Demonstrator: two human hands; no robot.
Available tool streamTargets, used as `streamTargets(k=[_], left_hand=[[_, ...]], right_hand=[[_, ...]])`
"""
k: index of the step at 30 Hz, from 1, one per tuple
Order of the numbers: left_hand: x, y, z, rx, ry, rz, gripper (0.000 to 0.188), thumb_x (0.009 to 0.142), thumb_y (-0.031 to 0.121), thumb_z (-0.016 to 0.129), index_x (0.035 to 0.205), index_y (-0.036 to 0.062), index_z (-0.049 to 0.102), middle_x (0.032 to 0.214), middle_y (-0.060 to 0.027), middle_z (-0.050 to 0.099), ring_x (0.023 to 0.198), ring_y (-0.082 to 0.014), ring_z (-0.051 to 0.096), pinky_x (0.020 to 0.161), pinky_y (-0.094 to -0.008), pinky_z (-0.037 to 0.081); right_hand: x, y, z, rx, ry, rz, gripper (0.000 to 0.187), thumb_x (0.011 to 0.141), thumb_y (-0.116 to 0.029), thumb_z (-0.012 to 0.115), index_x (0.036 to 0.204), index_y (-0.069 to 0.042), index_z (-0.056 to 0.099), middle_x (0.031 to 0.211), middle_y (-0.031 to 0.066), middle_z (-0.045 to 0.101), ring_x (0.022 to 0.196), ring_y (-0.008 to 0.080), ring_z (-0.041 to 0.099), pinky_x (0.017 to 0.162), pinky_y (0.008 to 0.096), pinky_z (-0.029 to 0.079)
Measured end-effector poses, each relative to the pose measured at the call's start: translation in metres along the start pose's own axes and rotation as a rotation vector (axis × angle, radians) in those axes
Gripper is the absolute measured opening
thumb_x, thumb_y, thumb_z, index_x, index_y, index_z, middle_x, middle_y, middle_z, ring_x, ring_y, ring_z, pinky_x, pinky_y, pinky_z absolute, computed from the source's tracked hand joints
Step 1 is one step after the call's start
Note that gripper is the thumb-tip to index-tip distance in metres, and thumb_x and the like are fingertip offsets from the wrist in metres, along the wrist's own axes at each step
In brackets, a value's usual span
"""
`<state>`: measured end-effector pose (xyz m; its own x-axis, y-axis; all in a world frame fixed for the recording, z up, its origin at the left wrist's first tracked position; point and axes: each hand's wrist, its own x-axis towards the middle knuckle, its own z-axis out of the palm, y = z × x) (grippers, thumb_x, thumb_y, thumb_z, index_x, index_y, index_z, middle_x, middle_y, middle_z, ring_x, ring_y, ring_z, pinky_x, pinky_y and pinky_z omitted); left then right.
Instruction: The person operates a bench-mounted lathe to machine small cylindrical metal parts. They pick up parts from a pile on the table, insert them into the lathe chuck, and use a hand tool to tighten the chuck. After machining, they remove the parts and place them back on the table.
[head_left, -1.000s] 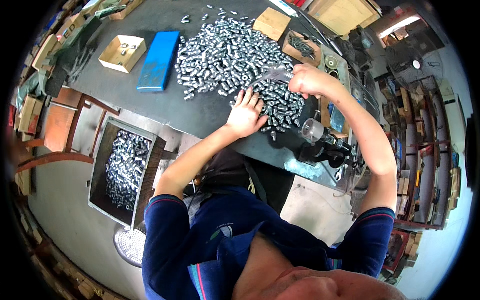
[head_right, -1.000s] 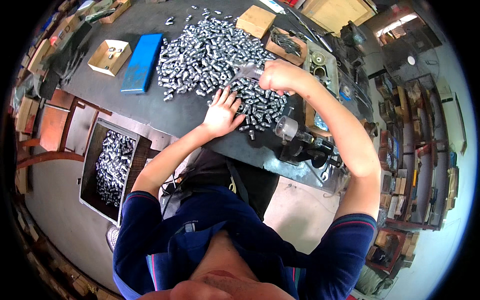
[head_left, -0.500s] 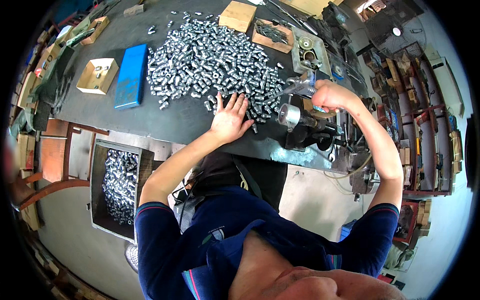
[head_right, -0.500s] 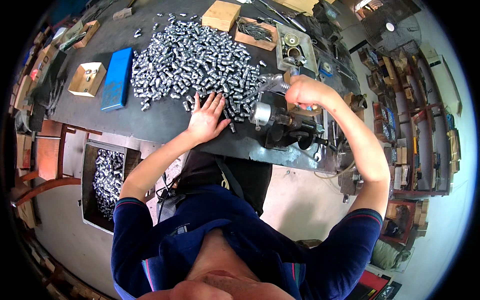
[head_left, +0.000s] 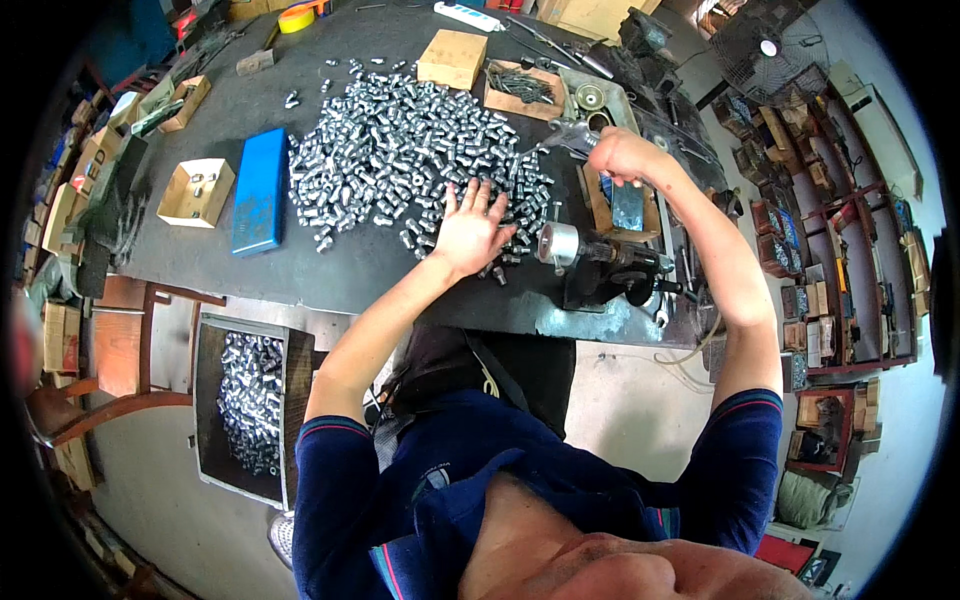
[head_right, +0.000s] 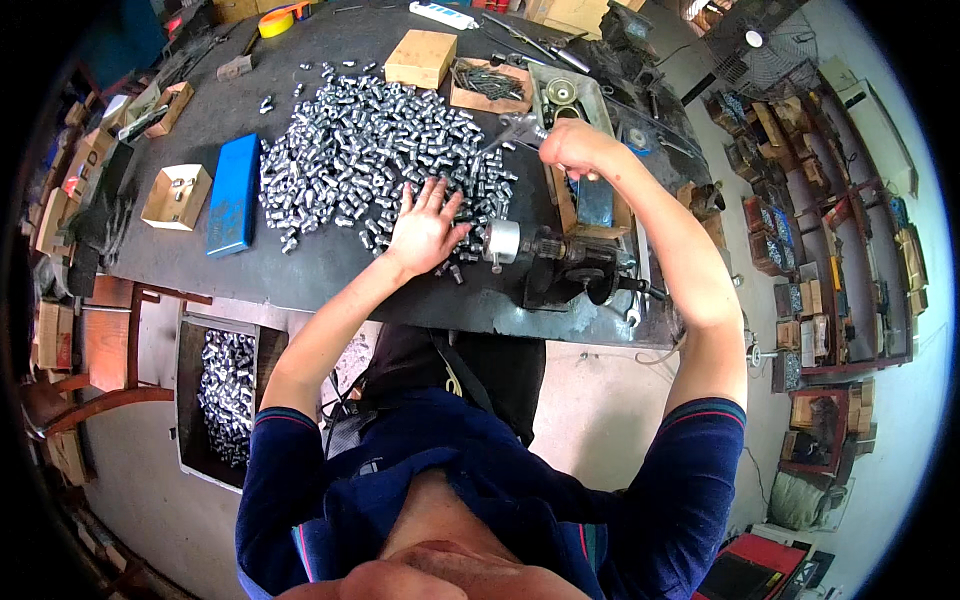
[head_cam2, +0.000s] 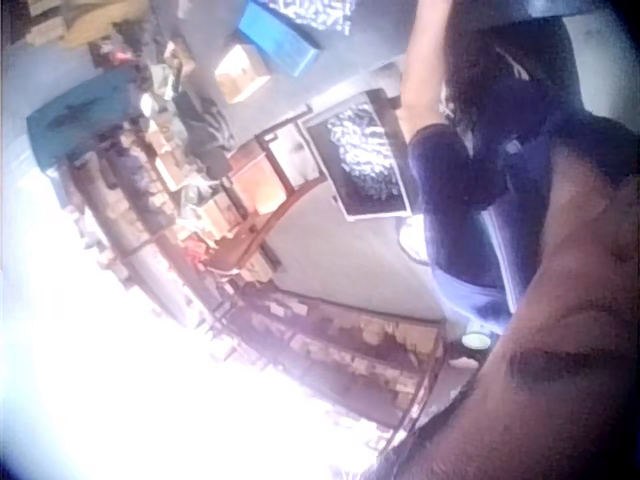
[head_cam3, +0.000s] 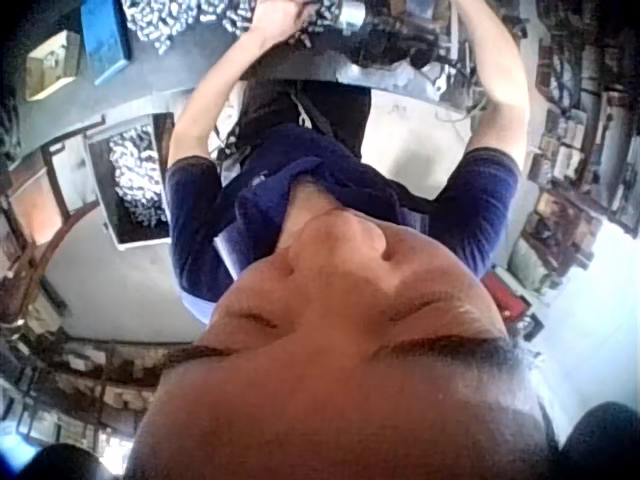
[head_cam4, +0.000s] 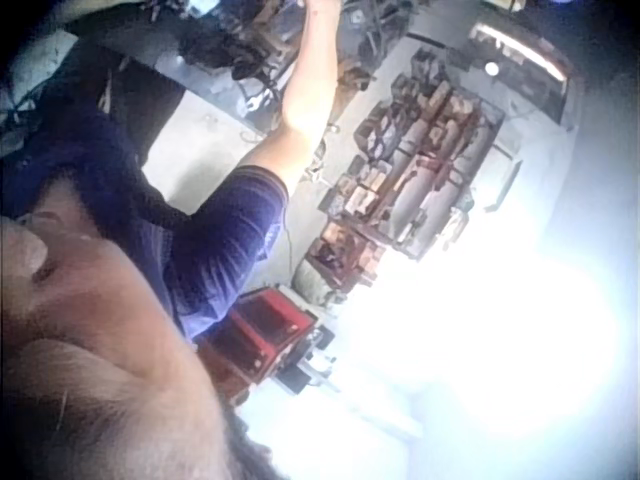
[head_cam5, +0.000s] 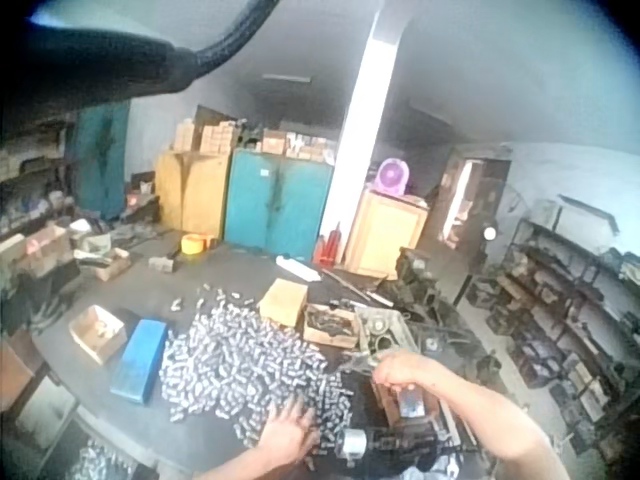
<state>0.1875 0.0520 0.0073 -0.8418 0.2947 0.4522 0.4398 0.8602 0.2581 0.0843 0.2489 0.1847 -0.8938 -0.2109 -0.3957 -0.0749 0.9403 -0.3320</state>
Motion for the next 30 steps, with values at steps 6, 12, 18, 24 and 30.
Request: streamTargets(k=[6, 12, 18, 24, 30], left_hand=[[0.031, -0.033, 0.009, 0.023, -0.128, -0.066, 0.051, 0.085, 0.04, 0.041, 0.119, 0.0024, 0.044, 0.13, -0.0207, 0.034, 0.123, -0.0349, 0.028, 0.099, -0.0555, 0.016], [0.087, -0.071, 0.036, 0.031, -0.236, -0.289, 0.06, 0.084, 0.048, 0.038, 0.126, 0.0047, 0.035, 0.135, -0.0148, 0.029, 0.126, -0.0306, 0.026, 0.099, -0.0537, 0.018], [0.094, -0.057, 0.053, 0.042, -0.23, -0.086, 0.058, 0.078, 0.033, 0.051, 0.125, 0.0029, 0.036, 0.134, -0.0121, 0.032, 0.123, -0.0286, 0.03, 0.099, -0.0514, 0.022], [0.068, -0.049, 0.043, -0.039, -0.239, 0.062, 0.037, 0.08, 0.027, 0.05, 0.112, 0.0083, 0.051, 0.13, -0.0066, 0.038, 0.121, -0.0277, 0.034, 0.096, -0.0544, 0.025], [0.052, -0.037, 0.039, -0.099, -0.164, 0.098, 0.035, 0.08, 0.028, 0.052, 0.109, 0.0085, 0.053, 0.128, -0.0041, 0.042, 0.123, -0.0295, 0.031, 0.097, -0.0535, 0.025]], right_hand=[[-0.026, 0.016, 0.0, 0.114, -0.065, 0.025, 0.014, 0.06, -0.014, 0.051, 0.052, -0.003, 0.046, 0.043, 0.0085, 0.048, 0.03, 0.0138, 0.043, 0.028, 0.0296, 0.033], [-0.029, 0.027, -0.003, 0.065, -0.068, 0.003, 0.017, 0.062, -0.017, 0.054, 0.055, -0.003, 0.048, 0.044, 0.0074, 0.051, 0.031, 0.0129, 0.045, 0.027, 0.026, 0.033], [-0.031, 0.036, -0.003, 0.122, -0.03, 0.041, 0.015, 0.062, -0.015, 0.054, 0.059, -0.003, 0.046, 0.047, 0.0079, 0.052, 0.031, 0.0129, 0.044, 0.028, 0.0265, 0.033], [-0.016, 0.034, 0.01, 0.128, -0.077, 0.024, 0.016, 0.062, -0.016, 0.053, 0.06, -0.002, 0.046, 0.047, 0.0092, 0.052, 0.032, 0.0146, 0.045, 0.029, 0.0283, 0.033], [-0.019, 0.027, 0.009, 0.084, 0.004, -0.019, 0.016, 0.061, -0.016, 0.052, 0.058, -0.001, 0.049, 0.047, 0.0082, 0.051, 0.034, 0.0165, 0.048, 0.03, 0.0294, 0.036]])
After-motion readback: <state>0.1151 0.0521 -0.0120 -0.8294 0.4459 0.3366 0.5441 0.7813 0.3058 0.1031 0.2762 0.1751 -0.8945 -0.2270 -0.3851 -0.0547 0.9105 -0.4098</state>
